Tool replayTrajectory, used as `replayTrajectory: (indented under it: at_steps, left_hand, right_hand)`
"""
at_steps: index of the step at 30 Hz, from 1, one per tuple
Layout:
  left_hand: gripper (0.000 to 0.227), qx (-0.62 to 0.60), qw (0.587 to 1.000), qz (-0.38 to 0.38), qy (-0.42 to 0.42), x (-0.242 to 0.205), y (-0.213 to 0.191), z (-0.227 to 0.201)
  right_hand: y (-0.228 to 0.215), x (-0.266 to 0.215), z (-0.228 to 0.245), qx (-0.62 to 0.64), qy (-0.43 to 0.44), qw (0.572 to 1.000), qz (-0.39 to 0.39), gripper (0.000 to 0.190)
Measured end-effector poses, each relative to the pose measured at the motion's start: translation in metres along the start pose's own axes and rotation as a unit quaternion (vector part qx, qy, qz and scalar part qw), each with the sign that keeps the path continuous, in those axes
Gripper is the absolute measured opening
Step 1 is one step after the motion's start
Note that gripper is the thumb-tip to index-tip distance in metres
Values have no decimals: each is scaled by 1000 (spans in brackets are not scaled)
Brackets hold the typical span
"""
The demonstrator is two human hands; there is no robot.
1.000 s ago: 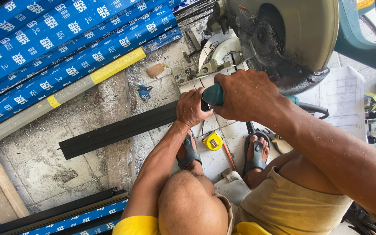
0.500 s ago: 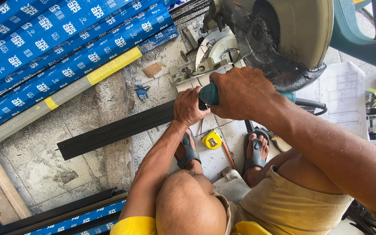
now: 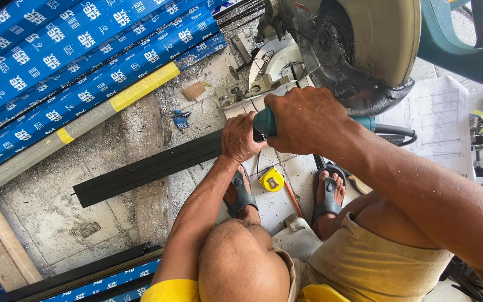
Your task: The person measures and marks a black metal profile with a tape measure and pencil, then uses a miter saw to cut the profile at the marked points. After cutting, the person uses a power drill to make holes in the cut metal piece.
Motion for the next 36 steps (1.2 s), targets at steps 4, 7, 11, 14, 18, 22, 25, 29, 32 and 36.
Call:
replayTrajectory:
  at_steps: [4,7,11,14,18,22,25,29,32,36]
  left_hand:
    - [77,6,1000,3,9,0,-1,1]
    - [79,-6,1000,-6,10,-2,0,2]
    - [78,2,1000,-10,15,0,-2,1]
    - [76,7,1000,-11,12,0,-5,0]
    - [76,10,1000,-20,15,1,-7,0]
    - [72,10,1000,-23,16,2,-11,-1]
    - [70,8,999,-25,20,1,-10,-1]
    - [76,13,1000,-22,13,4,-13,-2]
    - [90,-20,999,36,2,7,-13,-1]
    - [89,-26,999,30,13,9,-18,-6]
  right_hand:
    - [3,7,2,4,-10,1000,-10,53]
    - [10,9,-1,-1,-12,1000,-18,58]
    - [3,4,-1,8,-4,1000,-14,57]
    - [3,4,1,3,-11,1000,-15,56]
    - [2,4,0,14,-4,1000,-7,55]
    - [5,6,-3,23,-1,1000,-10,54]
    - [2,3,-4,30,3,999,-18,52]
    - [-22,-20,-3,23,8,1000,-10,53]
    - [-37,-44,-17,-38,87,994,59,38]
    - [-40,-51,-46,-2,106,994,-21,49]
Point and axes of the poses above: each hand's wrist, its own x-axis towards the middle knuckle, its own y-axis out of the palm, z = x × y, the point moved 8 cm from there along x, towards the middle knuckle, and after that the axes turned 15 degrees about y, right-handed, at the moved point
